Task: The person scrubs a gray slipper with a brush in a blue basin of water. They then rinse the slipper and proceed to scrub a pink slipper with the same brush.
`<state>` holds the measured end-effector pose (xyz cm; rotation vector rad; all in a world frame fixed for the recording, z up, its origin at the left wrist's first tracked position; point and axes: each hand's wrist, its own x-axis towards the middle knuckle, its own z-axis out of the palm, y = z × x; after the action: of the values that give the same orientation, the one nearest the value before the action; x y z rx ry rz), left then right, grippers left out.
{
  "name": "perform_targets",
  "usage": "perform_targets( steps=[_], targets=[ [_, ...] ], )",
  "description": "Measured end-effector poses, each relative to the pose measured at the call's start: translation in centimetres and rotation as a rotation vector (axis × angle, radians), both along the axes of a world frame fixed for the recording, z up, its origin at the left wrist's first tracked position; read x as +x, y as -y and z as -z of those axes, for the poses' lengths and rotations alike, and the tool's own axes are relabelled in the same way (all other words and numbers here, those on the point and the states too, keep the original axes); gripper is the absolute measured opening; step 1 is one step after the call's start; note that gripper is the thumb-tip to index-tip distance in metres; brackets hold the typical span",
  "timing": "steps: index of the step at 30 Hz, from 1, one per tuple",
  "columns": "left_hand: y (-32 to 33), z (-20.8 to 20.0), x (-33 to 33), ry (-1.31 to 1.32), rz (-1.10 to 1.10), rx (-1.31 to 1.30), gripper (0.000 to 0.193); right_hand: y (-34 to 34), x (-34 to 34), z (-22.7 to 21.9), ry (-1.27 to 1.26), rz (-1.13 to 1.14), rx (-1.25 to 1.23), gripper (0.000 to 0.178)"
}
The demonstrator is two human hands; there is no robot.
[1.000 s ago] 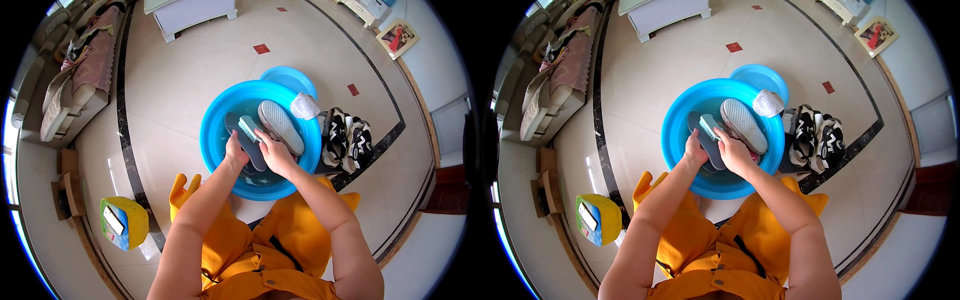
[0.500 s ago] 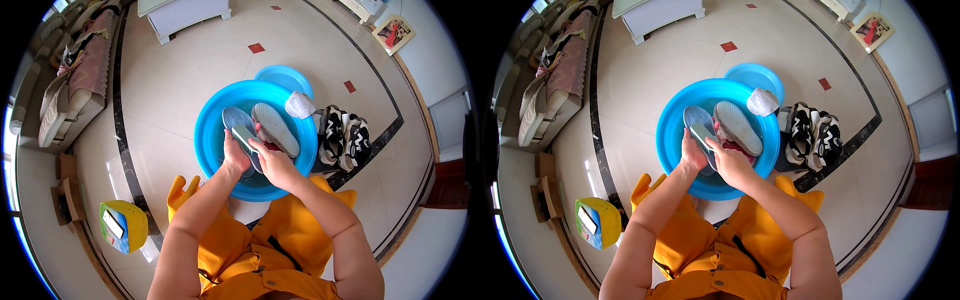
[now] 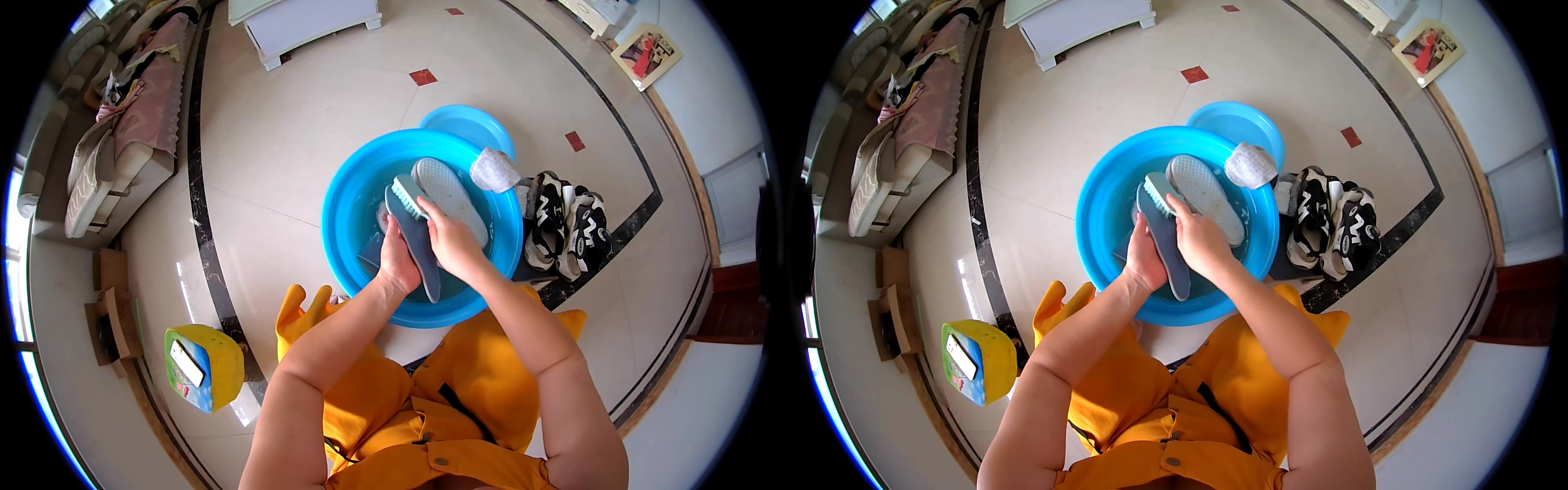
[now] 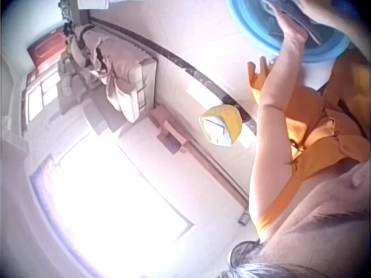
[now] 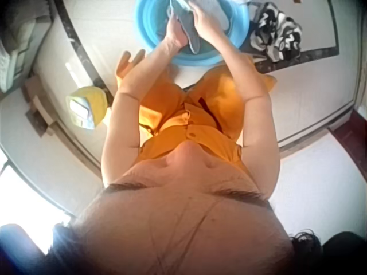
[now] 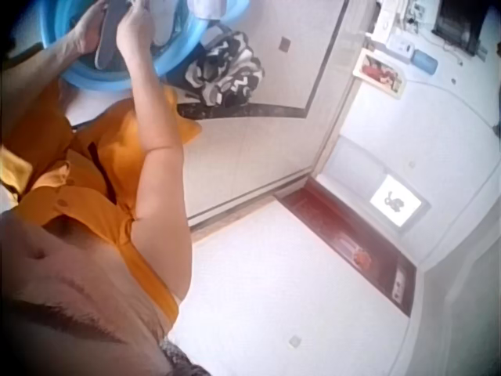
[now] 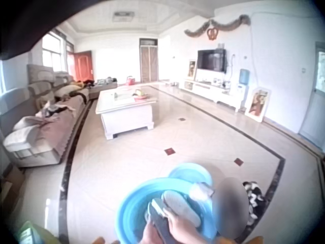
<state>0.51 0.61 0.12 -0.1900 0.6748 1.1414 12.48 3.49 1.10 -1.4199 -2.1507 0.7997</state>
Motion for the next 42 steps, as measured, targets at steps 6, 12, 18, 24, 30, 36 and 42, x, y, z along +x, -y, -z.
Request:
perform_targets(
  steps=[6, 12, 18, 24, 30, 36, 42],
  targets=[
    [-1.0, -0.9, -1.6, -0.125, -0.139, -0.009, 0.054, -0.6, 0.8, -0.6, -0.041, 0.052, -0.190, 0.043],
    [-1.6, 0.3, -3.2, -0.110, -0.131, -0.029, 0.058, -0.4, 0.8, 1.5, 0.168, -0.020, -0.024, 0.044],
    [-1.9, 2.3, -3.2, 0.004, -0.101, -0.021, 0.050, 0.1, 0.5, 2.9, 0.327, -0.091, 0.041, 0.054],
    [-2.3, 2.9, -2.6, -0.106, -0.152, -0.085, 0.043, -0.3, 0.6, 3.1, 0.324, -0.109, -0.048, 0.050],
    [-2.4, 3.0, -2.7, -0.143, -0.055, -0.062, 0.045, -1.4, 1.9, 4.5, -0.089, -0.006, -0.061, 0.039],
    [-2.3, 0.5, -2.7, -0.002, -0.018, 0.062, 0.053, 2.1, 1.5, -2.5, 0.001, -0.113, -0.064, 0.045],
    [-2.2, 0.3, -2.3, 0.077, -0.063, 0.134, 0.058, 4.4, 1.5, -2.2, 0.128, -0.152, 0.093, 0.054]
  ],
)
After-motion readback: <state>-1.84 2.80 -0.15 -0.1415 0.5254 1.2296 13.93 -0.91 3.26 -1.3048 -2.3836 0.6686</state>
